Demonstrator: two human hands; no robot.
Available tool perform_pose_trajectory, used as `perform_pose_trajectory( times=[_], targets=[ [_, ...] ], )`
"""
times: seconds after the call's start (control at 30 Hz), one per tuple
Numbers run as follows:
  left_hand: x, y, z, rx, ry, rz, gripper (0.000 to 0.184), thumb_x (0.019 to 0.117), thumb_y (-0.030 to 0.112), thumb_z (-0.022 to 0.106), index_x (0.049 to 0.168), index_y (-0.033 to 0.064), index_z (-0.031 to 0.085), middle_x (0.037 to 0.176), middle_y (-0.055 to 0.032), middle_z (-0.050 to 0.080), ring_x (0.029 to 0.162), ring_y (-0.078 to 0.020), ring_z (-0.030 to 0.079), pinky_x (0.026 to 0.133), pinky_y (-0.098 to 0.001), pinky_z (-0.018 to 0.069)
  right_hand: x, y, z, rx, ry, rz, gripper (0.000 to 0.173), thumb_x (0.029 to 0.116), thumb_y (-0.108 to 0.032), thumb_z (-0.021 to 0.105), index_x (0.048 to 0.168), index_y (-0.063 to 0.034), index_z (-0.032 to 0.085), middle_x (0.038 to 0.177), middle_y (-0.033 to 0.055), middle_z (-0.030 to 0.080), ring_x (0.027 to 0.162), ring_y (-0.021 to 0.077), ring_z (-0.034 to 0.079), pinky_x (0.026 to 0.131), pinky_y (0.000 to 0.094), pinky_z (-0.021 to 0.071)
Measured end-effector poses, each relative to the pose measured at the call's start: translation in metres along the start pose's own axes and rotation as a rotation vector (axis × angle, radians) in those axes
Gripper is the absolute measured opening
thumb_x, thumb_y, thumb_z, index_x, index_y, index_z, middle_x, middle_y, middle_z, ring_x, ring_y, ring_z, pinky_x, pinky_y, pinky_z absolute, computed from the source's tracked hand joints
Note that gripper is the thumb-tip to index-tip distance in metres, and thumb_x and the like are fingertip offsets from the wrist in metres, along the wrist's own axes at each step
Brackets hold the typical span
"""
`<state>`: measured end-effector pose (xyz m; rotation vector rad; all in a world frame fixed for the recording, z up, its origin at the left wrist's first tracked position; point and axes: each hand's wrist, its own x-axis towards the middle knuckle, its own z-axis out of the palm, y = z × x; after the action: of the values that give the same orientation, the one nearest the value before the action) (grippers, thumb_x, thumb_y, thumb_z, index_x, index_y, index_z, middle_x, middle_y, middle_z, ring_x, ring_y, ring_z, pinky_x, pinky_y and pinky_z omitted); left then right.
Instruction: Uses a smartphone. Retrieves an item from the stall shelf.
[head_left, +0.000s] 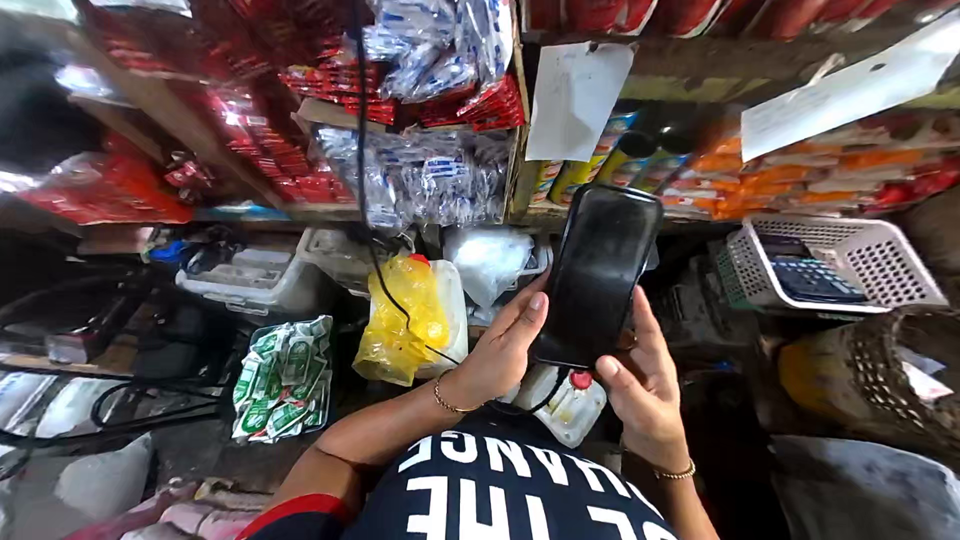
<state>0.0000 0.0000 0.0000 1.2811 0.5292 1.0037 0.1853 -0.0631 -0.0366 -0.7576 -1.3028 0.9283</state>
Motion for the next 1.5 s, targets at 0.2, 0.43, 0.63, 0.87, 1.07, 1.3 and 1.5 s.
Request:
perform_pose_trajectory(
  times=[0.2, 0.43, 0.63, 0.87, 1.07, 1.3, 1.5],
  targets=[
    [-0.011, -0.001, -0.018, -0.041, 0.044, -0.064, 0.052, 0.1123, 0.026, 0.029, 0.157, 0.001, 0.031, 0.154, -0.0128, 0.045, 0.14, -0.0135, 0.046, 0.119, -0.0359, 0.0379, 0.007, -0.007, 0.004, -0.048, -0.13, 0.087, 0.077, 0.1001, -0.03, 0.064, 0.162, -0.0132, 0.021, 0.141, 0.0011, 0.06, 0.118, 0.014, 0.064, 0.097, 0.0309, 0.0574],
    [-0.018, 0.002, -0.029, -0.155, 0.013, -0.114, 0.05, 0.1124, 0.027, 0.027, 0.16, 0.0107, 0.028, 0.15, -0.0102, 0.05, 0.134, -0.0171, 0.053, 0.112, -0.0402, 0.0468, 0.016, 0.001, 0.005, -0.052, -0.195, 0.094, 0.078, 0.1, -0.027, 0.064, 0.162, -0.0084, 0.019, 0.138, 0.0036, 0.062, 0.115, 0.0136, 0.066, 0.096, 0.031, 0.0584],
    [-0.022, 0.005, -0.036, -0.261, 0.011, -0.133, 0.047, 0.1119, 0.022, 0.026, 0.158, 0.0148, 0.031, 0.136, -0.0112, 0.059, 0.121, -0.0197, 0.063, 0.105, -0.0402, 0.0525, 0.013, 0.002, 0.01, -0.029, -0.227, 0.127, 0.081, 0.1007, -0.025, 0.062, 0.162, -0.0024, 0.014, 0.141, 0.0094, 0.059, 0.121, 0.0165, 0.063, 0.103, 0.0337, 0.0548],
    [-0.026, 0.005, -0.039, -0.405, -0.009, -0.169, 0.048, 0.1104, 0.017, 0.028, 0.158, 0.02, 0.031, 0.134, -0.011, 0.061, 0.118, -0.022, 0.064, 0.103, -0.0423, 0.0532, 0.006, 0.001, 0.012, 0.006, -0.221, 0.11, 0.08, 0.1008, -0.027, 0.063, 0.162, -0.0039, 0.016, 0.143, 0.0104, 0.057, 0.121, 0.0175, 0.063, 0.101, 0.0336, 0.0559],
    [-0.025, -0.001, -0.043, -0.37, 0.015, -0.176, 0.055, 0.1076, 0.012, 0.036, 0.159, 0.0271, 0.027, 0.134, -0.0117, 0.061, 0.112, -0.0227, 0.067, 0.098, -0.042, 0.056, 0.0, 0.003, 0.023, 0.124, -0.119, 0.212, 0.075, 0.1023, -0.029, 0.06, 0.16, -0.0057, 0.018, 0.141, 0.0067, 0.056, 0.119, 0.017, 0.063, 0.097, 0.037, 0.0581],
    [-0.027, -0.004, -0.04, -0.266, 0.066, -0.11, 0.058, 0.1019, 0.002, 0.048, 0.157, 0.0142, 0.033, 0.131, -0.0112, 0.062, 0.11, -0.0198, 0.067, 0.098, -0.0381, 0.0564, -0.006, 0.004, 0.036, 0.398, 0.033, 0.353, 0.054, 0.1087, -0.039, 0.044, 0.154, -0.0131, 0.03, 0.129, 0.0053, 0.066, 0.114, 0.0201, 0.068, 0.096, 0.0409, 0.0595],
    [-0.022, -0.005, -0.045, -0.163, 0.132, -0.033, 0.066, 0.1006, -0.003, 0.048, 0.16, 0.0175, 0.027, 0.131, -0.0114, 0.063, 0.111, -0.0207, 0.067, 0.099, -0.0399, 0.0559, -0.008, 0.002, 0.025, 0.458, 0.077, 0.34, 0.05, 0.1082, -0.041, 0.045, 0.151, -0.0175, 0.036, 0.126, 0.0077, 0.068, 0.11, 0.0227, 0.071, 0.086, 0.041, 0.0634]
  ],
)
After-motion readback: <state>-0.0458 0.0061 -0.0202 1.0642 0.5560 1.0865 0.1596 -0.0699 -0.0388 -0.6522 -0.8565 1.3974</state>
